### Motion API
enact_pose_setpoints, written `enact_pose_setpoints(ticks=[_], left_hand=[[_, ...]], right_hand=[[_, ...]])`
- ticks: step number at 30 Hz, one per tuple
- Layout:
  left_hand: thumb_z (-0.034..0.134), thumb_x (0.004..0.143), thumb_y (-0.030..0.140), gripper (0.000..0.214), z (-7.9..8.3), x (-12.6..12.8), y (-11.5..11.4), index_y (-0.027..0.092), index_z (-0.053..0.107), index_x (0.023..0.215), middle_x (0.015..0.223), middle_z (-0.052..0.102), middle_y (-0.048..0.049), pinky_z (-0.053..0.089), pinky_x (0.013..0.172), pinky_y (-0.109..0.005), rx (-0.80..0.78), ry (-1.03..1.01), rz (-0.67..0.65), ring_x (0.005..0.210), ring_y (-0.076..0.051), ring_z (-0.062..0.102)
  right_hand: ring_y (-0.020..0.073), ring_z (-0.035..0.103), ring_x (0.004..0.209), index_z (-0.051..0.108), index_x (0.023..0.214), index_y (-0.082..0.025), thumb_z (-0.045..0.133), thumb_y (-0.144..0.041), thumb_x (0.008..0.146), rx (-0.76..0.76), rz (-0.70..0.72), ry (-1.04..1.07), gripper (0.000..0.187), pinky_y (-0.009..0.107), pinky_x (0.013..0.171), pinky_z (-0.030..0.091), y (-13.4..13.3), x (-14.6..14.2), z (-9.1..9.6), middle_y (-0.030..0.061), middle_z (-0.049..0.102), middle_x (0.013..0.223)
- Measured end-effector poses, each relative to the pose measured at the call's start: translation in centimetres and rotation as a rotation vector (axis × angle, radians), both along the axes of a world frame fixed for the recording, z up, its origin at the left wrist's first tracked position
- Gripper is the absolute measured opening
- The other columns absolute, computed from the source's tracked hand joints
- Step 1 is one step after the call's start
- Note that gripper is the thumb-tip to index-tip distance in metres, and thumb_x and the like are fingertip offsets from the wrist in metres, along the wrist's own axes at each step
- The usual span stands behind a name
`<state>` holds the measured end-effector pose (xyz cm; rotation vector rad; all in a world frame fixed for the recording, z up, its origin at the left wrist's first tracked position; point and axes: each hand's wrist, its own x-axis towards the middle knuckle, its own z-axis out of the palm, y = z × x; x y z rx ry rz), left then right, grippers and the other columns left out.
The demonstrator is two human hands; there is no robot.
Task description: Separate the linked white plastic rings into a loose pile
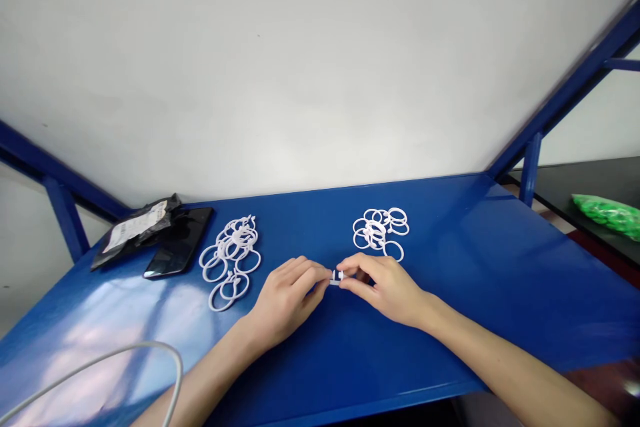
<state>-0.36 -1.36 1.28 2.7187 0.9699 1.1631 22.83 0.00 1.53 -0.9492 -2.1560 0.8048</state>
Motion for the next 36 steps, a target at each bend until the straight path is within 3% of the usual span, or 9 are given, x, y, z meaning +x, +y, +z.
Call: enact_pose_setpoints(ticks=[6, 13, 22, 36], left_hand=[[0.063, 0.096, 0.010, 0.013, -0.2, 0.0, 0.0, 0.019, 0.062, 0.104, 0.092, 0.077, -0.0019, 0.054, 0.071, -0.027, -0.018, -0.029, -0.006, 0.077, -0.014, 0.068], [0.066, 0.096, 0.017, 0.008, -0.6, 0.2, -0.2, 0.020, 0.066, 0.103, 0.088, 0.078, -0.0002, 0.053, 0.068, -0.025, -0.064, -0.067, -0.012, 0.072, -0.013, 0.067], [0.066, 0.098, 0.026, 0.008, -0.9, 0.3, -0.4, 0.022, 0.072, 0.098, 0.078, 0.073, 0.0017, 0.052, 0.061, -0.020, -0.236, -0.143, 0.087, 0.068, -0.011, 0.069], [0.056, 0.103, 0.027, 0.014, -1.2, 0.2, -0.4, 0.023, 0.069, 0.101, 0.087, 0.077, 0.0015, 0.054, 0.070, -0.024, -0.267, -0.063, 0.073, 0.076, -0.013, 0.071]], right_hand=[[0.0141, 0.073, 0.072, 0.068, 0.101, -0.022, 0.068, -0.034, 0.099, -0.006, -0.016, -0.002, 0.013, 0.025, 0.066, 0.053, 0.0, 0.0, 0.1, -0.0008, 0.078, 0.087], [0.0144, 0.072, 0.072, 0.069, 0.097, -0.020, 0.063, -0.034, 0.102, 0.135, 0.023, -0.035, 0.015, 0.025, 0.067, 0.052, -0.1, -0.1, -0.2, 0.0003, 0.078, 0.088], [0.0154, 0.075, 0.082, 0.069, 0.105, -0.021, 0.056, -0.028, 0.105, 0.140, 0.037, -0.040, 0.015, 0.025, 0.073, 0.054, -0.1, -0.3, -0.3, 0.0018, 0.079, 0.097], [0.0159, 0.075, 0.080, 0.070, 0.104, -0.021, 0.056, -0.030, 0.105, 0.104, 0.042, -0.085, 0.017, 0.026, 0.071, 0.054, -0.2, -0.4, -0.3, 0.0016, 0.079, 0.097]])
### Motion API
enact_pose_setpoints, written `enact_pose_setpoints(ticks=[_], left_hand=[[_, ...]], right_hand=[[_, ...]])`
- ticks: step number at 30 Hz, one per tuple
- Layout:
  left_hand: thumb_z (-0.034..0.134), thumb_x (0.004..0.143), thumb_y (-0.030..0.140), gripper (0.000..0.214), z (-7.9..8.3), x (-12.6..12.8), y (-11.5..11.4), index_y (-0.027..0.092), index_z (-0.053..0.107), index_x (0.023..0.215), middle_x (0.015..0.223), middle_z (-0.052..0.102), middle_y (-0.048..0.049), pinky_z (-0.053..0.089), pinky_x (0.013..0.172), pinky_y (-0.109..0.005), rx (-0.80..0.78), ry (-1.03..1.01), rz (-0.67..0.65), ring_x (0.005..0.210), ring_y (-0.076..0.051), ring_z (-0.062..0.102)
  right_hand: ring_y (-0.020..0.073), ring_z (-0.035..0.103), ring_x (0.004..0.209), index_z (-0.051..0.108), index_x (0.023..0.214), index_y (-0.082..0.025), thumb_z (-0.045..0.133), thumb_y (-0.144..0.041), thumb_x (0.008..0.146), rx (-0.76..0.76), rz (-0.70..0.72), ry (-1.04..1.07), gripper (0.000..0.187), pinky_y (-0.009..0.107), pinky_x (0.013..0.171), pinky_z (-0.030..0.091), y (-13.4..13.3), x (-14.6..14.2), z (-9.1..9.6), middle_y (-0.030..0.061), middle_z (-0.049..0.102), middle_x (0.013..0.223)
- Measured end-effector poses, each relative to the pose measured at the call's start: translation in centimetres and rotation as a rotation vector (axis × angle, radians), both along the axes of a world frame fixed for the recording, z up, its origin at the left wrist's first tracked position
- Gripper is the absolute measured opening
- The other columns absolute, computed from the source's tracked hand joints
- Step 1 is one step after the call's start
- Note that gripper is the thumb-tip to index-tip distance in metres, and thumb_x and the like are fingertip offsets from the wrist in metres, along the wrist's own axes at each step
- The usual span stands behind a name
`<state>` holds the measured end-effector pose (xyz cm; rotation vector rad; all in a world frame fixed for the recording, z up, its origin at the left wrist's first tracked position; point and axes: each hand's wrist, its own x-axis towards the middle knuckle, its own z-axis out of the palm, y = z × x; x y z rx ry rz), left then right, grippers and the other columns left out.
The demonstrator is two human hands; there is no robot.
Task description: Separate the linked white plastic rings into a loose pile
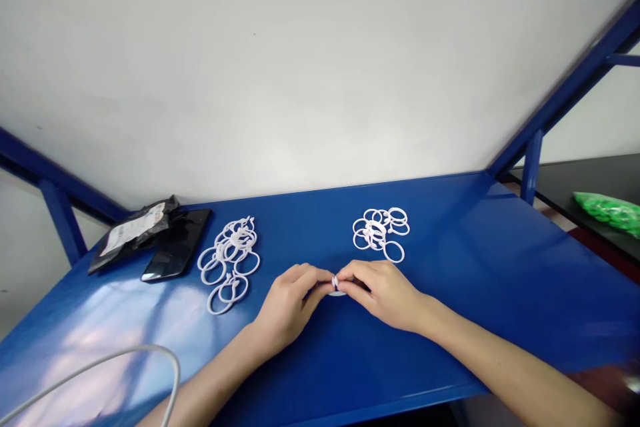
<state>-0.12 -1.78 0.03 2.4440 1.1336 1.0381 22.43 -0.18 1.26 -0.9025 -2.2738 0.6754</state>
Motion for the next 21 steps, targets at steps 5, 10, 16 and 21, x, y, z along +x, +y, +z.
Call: enact_pose_setpoints(ticks=[5, 10, 16, 21], left_hand=[[0.046, 0.107, 0.023, 0.019, 0.01, -0.16, 0.12, 0.022, 0.065, 0.102, 0.087, 0.077, 0.0014, 0.050, 0.068, -0.027, 0.123, 0.082, -0.054, 0.073, -0.013, 0.069], [0.046, 0.107, 0.022, 0.018, 0.21, -0.11, 0.02, 0.019, 0.064, 0.101, 0.084, 0.076, 0.0005, 0.047, 0.066, -0.030, 0.192, 0.149, -0.045, 0.069, -0.014, 0.067], [0.047, 0.106, 0.021, 0.015, 0.44, 0.15, -0.14, 0.020, 0.062, 0.103, 0.086, 0.076, -0.0005, 0.047, 0.066, -0.031, 0.200, 0.191, -0.033, 0.071, -0.015, 0.067], [0.048, 0.105, 0.018, 0.014, 0.41, 0.34, -0.16, 0.018, 0.062, 0.100, 0.081, 0.074, -0.0011, 0.047, 0.065, -0.030, 0.234, 0.196, -0.035, 0.068, -0.016, 0.065]], right_hand=[[0.0163, 0.074, 0.078, 0.070, 0.102, -0.021, 0.054, -0.034, 0.106, 0.016, 0.015, -0.019, 0.021, 0.026, 0.069, 0.053, -0.08, -0.10, 0.14, 0.0024, 0.079, 0.095], [0.0164, 0.074, 0.076, 0.070, 0.103, -0.020, 0.050, -0.034, 0.108, 0.064, 0.021, -0.072, 0.025, 0.027, 0.068, 0.051, 0.01, -0.11, -0.13, 0.0031, 0.079, 0.095], [0.0172, 0.074, 0.078, 0.069, 0.102, -0.021, 0.050, -0.034, 0.108, 0.070, 0.001, -0.077, 0.024, 0.028, 0.070, 0.052, -0.11, -0.09, -0.35, 0.0026, 0.078, 0.094], [0.0162, 0.072, 0.075, 0.067, 0.102, -0.020, 0.045, -0.032, 0.109, 0.099, 0.014, -0.107, 0.027, 0.027, 0.068, 0.051, -0.27, -0.15, -0.27, 0.0030, 0.077, 0.092]])
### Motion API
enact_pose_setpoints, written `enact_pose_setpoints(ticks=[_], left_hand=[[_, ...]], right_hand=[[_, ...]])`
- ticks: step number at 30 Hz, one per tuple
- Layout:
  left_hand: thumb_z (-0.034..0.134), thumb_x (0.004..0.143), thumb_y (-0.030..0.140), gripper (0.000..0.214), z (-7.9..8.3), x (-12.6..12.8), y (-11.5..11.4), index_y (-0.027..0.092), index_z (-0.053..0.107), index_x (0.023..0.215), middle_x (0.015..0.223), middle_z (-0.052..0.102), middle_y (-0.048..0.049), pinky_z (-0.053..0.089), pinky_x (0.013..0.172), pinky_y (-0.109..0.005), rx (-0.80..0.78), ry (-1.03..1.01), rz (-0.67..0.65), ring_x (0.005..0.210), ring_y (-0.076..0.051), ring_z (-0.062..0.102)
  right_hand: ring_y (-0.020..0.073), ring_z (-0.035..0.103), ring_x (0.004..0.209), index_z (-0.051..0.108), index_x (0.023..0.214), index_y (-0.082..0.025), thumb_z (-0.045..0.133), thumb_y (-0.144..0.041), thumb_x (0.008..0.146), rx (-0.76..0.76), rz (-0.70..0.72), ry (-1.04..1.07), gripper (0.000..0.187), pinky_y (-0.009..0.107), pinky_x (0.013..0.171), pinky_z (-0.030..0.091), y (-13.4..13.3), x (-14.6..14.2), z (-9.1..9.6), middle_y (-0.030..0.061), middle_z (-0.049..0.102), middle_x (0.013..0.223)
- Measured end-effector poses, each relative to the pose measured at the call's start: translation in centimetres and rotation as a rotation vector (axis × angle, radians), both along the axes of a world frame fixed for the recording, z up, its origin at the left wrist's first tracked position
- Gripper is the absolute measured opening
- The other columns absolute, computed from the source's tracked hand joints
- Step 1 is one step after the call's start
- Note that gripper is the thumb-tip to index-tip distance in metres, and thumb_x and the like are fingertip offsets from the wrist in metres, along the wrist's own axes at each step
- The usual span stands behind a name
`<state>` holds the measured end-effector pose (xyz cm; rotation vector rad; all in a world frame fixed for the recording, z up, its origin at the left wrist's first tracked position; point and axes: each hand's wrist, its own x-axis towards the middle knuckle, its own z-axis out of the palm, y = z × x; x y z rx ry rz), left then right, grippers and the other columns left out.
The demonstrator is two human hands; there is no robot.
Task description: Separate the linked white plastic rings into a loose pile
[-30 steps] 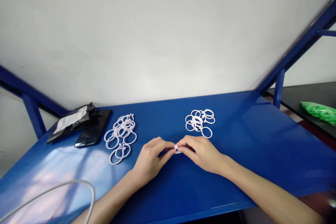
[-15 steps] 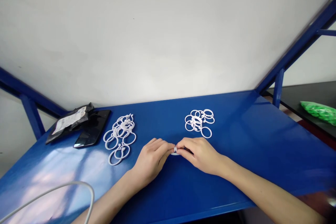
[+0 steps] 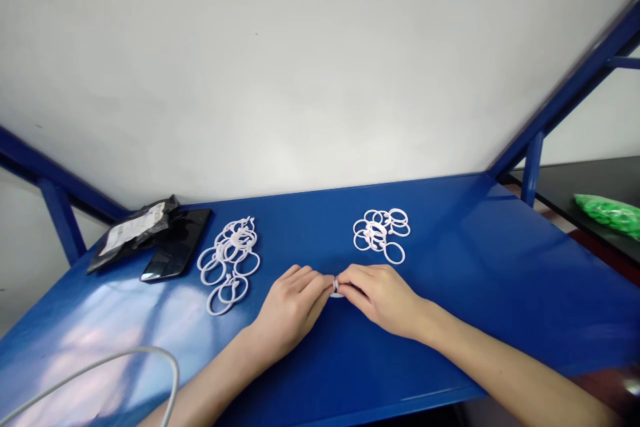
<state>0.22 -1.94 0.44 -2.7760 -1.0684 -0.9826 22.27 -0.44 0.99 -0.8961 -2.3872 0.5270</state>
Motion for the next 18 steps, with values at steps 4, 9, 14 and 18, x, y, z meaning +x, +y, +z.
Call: enact_pose_setpoints(ticks=[4, 9, 14, 18], left_hand=[[0.049, 0.103, 0.013, 0.014, -0.12, 0.02, -0.23, 0.017, 0.061, 0.097, 0.076, 0.069, -0.0014, 0.046, 0.064, -0.030, 0.037, 0.037, -0.017, 0.066, -0.016, 0.062], [0.047, 0.102, 0.009, 0.021, -0.41, 0.07, -0.55, 0.018, 0.058, 0.086, 0.070, 0.063, -0.0006, 0.045, 0.062, -0.030, 0.098, 0.079, -0.026, 0.062, -0.015, 0.054], [0.046, 0.103, 0.009, 0.027, -0.46, 0.24, -0.55, 0.019, 0.056, 0.080, 0.068, 0.059, 0.0000, 0.044, 0.061, -0.029, 0.123, 0.100, -0.024, 0.061, -0.014, 0.052], [0.047, 0.103, 0.011, 0.022, -0.40, 0.21, -0.22, 0.018, 0.058, 0.085, 0.072, 0.064, -0.0012, 0.046, 0.062, -0.029, 0.102, 0.076, -0.030, 0.063, -0.015, 0.056]], right_hand=[[0.0164, 0.069, 0.072, 0.066, 0.098, -0.019, 0.039, -0.030, 0.111, 0.064, 0.049, -0.056, 0.031, 0.027, 0.067, 0.049, -0.08, -0.11, -0.11, 0.0030, 0.074, 0.087], [0.0154, 0.065, 0.065, 0.064, 0.088, -0.019, 0.034, -0.031, 0.112, 0.112, 0.057, -0.081, 0.039, 0.028, 0.063, 0.046, -0.27, -0.19, -0.16, 0.0020, 0.069, 0.076], [0.0148, 0.062, 0.062, 0.063, 0.086, -0.020, 0.034, -0.032, 0.112, 0.097, 0.040, -0.106, 0.040, 0.027, 0.060, 0.045, -0.45, -0.24, -0.05, 0.0014, 0.067, 0.073], [0.0167, 0.065, 0.066, 0.064, 0.093, -0.019, 0.034, -0.032, 0.112, 0.096, 0.028, -0.105, 0.037, 0.028, 0.063, 0.047, -0.33, -0.26, -0.53, 0.0028, 0.070, 0.078]])
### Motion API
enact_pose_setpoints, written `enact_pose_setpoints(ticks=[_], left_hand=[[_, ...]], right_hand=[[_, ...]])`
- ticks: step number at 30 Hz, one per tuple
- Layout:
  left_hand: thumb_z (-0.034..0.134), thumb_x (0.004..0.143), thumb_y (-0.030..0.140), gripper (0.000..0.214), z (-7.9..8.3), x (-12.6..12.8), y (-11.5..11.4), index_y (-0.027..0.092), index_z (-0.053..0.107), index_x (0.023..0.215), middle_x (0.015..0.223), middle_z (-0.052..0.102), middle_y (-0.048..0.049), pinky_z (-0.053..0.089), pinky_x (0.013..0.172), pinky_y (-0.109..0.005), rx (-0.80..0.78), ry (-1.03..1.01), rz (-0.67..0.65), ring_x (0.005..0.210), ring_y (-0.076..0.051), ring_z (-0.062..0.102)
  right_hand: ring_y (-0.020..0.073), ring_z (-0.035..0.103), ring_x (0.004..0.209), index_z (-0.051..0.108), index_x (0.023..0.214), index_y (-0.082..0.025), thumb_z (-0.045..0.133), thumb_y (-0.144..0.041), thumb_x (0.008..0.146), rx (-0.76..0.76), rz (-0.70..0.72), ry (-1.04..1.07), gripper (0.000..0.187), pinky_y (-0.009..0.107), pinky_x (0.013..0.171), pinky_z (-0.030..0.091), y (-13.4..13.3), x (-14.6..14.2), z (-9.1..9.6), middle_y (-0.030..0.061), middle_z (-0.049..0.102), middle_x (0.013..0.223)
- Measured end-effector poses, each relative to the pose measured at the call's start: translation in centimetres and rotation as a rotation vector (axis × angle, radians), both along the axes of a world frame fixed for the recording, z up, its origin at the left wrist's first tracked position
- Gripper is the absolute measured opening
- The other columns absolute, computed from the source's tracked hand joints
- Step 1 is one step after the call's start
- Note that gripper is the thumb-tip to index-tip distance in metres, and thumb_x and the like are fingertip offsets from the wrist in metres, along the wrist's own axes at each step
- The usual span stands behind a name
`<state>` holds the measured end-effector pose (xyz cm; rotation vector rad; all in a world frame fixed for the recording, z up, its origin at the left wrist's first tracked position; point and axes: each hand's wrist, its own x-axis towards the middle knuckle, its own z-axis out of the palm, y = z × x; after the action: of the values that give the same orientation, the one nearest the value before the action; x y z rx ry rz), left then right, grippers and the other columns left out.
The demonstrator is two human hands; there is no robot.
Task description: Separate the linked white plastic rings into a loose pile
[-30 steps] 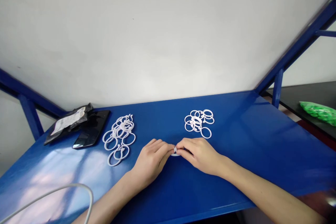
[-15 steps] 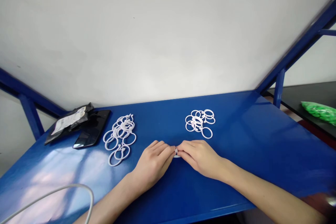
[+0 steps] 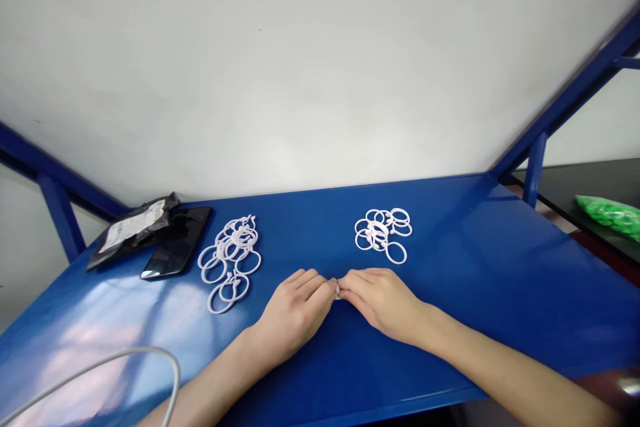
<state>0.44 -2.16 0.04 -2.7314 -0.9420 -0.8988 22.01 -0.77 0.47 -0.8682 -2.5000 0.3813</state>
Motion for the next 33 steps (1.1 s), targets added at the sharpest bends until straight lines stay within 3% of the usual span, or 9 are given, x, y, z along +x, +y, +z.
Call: enact_pose_setpoints(ticks=[15, 17, 20, 24, 28, 33], left_hand=[[0.050, 0.103, 0.018, 0.016, 0.1, -0.9, 1.1, 0.019, 0.065, 0.098, 0.086, 0.074, -0.0037, 0.051, 0.069, -0.031, -0.044, 0.010, 0.032, 0.073, -0.016, 0.066], [0.051, 0.102, 0.019, 0.016, 0.6, -2.2, 2.0, 0.020, 0.068, 0.104, 0.092, 0.075, -0.0051, 0.052, 0.075, -0.033, -0.013, 0.010, 0.139, 0.081, -0.019, 0.068], [0.051, 0.100, 0.021, 0.021, 1.6, -5.2, 3.6, 0.020, 0.070, 0.107, 0.100, 0.075, -0.0109, 0.052, 0.082, -0.041, 0.039, 0.057, 0.470, 0.092, -0.027, 0.068], [0.050, 0.095, 0.026, 0.026, 2.3, -9.1, 4.8, 0.016, 0.072, 0.104, 0.109, 0.071, -0.0172, 0.051, 0.079, -0.047, -0.024, 0.298, 0.774, 0.099, -0.036, 0.062], [0.048, 0.094, 0.028, 0.027, 2.2, -10.8, 4.8, 0.017, 0.072, 0.093, 0.101, 0.070, -0.0161, 0.049, 0.074, -0.045, -0.094, 0.442, 0.831, 0.095, -0.035, 0.059], [0.045, 0.099, 0.026, 0.029, 2.6, -10.6, 5.0, 0.018, 0.071, 0.089, 0.100, 0.072, -0.0151, 0.047, 0.072, -0.045, -0.030, 0.395, 0.794, 0.093, -0.034, 0.059]], right_hand=[[0.0174, 0.072, 0.077, 0.066, 0.101, -0.020, 0.047, -0.031, 0.108, -0.092, -0.035, 0.054, 0.023, 0.028, 0.069, 0.051, 0.7, 0.1, 0.1, 0.0026, 0.076, 0.092], [0.0164, 0.071, 0.076, 0.066, 0.100, -0.021, 0.049, -0.033, 0.107, -0.107, -0.060, 0.075, 0.022, 0.027, 0.068, 0.051, 0.9, 0.3, 0.4, 0.0021, 0.075, 0.091], [0.0155, 0.068, 0.074, 0.066, 0.098, -0.022, 0.051, -0.034, 0.106, -0.052, -0.134, 0.118, 0.021, 0.027, 0.065, 0.050, 1.4, 1.0, 0.7, 0.0029, 0.072, 0.090], [0.0163, 0.067, 0.076, 0.064, 0.096, -0.021, 0.049, -0.030, 0.105, 0.068, -0.354, 0.123, 0.019, 0.027, 0.062, 0.051, 2.8, 2.4, 0.9, 0.0059, 0.069, 0.100], [0.0185, 0.068, 0.075, 0.065, 0.101, -0.020, 0.050, -0.028, 0.103, 0.142, -0.552, -0.037, 0.017, 0.027, 0.051, 0.047, 3.9, 3.5, 0.8, 0.0084, 0.066, 0.107], [0.0211, 0.071, 0.082, 0.066, 0.110, -0.020, 0.052, -0.027, 0.103, 0.158, -0.571, -0.065, 0.018, 0.028, 0.051, 0.050, 3.7, 3.3, 1.0, 0.0095, 0.065, 0.111]])
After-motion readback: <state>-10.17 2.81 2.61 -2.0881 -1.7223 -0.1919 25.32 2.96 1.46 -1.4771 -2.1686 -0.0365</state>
